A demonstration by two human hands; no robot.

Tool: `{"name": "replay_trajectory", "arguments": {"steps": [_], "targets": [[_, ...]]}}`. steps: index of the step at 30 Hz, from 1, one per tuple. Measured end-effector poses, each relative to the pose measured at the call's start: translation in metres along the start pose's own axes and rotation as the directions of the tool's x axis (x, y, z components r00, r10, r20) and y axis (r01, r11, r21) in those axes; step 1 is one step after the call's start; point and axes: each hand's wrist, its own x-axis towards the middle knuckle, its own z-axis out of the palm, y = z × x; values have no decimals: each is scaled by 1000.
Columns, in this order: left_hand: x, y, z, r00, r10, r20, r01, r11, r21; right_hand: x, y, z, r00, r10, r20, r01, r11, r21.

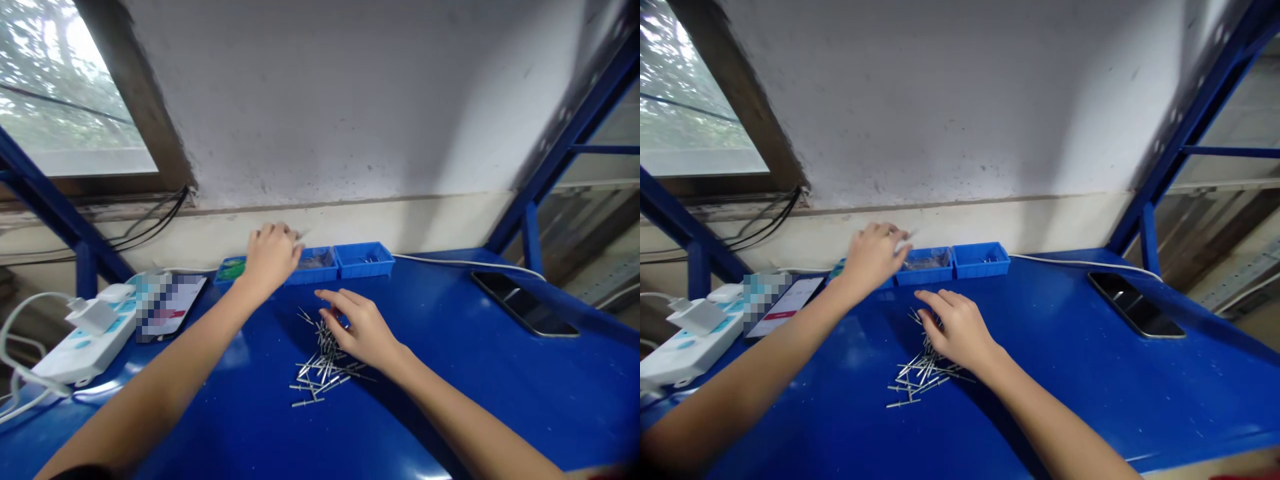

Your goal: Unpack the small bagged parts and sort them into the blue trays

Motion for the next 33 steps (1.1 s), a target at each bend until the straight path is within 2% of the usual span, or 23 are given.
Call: {"name": "replay_trajectory", "arguments": {"steps": [2, 3, 4, 6, 9, 12, 14, 16, 21, 24, 28, 30, 33], "targets": [[-18, 6, 17, 973, 83, 213, -76, 996, -42, 2, 6, -4, 999, 50, 18, -50, 999, -7], [-32, 8, 25, 941, 161, 297, -127, 983, -131, 2, 9, -5, 997, 67, 30, -66, 998, -13], [-46, 8, 32, 890, 250, 381, -167, 957, -239, 2, 12, -5, 996, 78, 32, -78, 997, -21], [-74, 6, 39, 817, 302, 491, -123, 924, -363, 1, 18, -2, 994, 108, 0, -108, 994, -33], [-106, -1, 37, 737, 288, 612, -12, 910, -414, -2, 32, 8, 979, 197, -59, -197, 980, 0], [-124, -1, 23, 695, 278, 663, 56, 898, -436, -4, 47, 21, 948, 310, 68, -313, 949, 45], [-132, 3, 10, 685, 299, 664, 62, 885, -462, -3, 55, 27, 914, 359, 191, -372, 928, 37], [-139, 9, -1, 679, 344, 649, 41, 864, -501, -1, 59, 30, 891, 357, 282, -376, 926, 17], [-151, 29, -14, 643, 379, 666, 40, 851, -523, -4, 50, 18, 865, 309, 396, -346, 938, 25], [-153, 35, -10, 673, 344, 655, 61, 856, -513, -22, 40, 3, 855, 189, 483, -260, 962, 83], [-145, 36, 8, 719, 332, 611, 48, 853, -519, -50, 29, -11, 793, 51, 607, -128, 988, 84], [-138, 37, 19, 721, 338, 605, 47, 848, -529, -56, 25, -11, 774, 13, 633, -71, 995, 66], [-128, 38, 29, 719, 370, 588, 46, 820, -571, -49, 25, 1, 785, -5, 619, -25, 999, 39]]}}
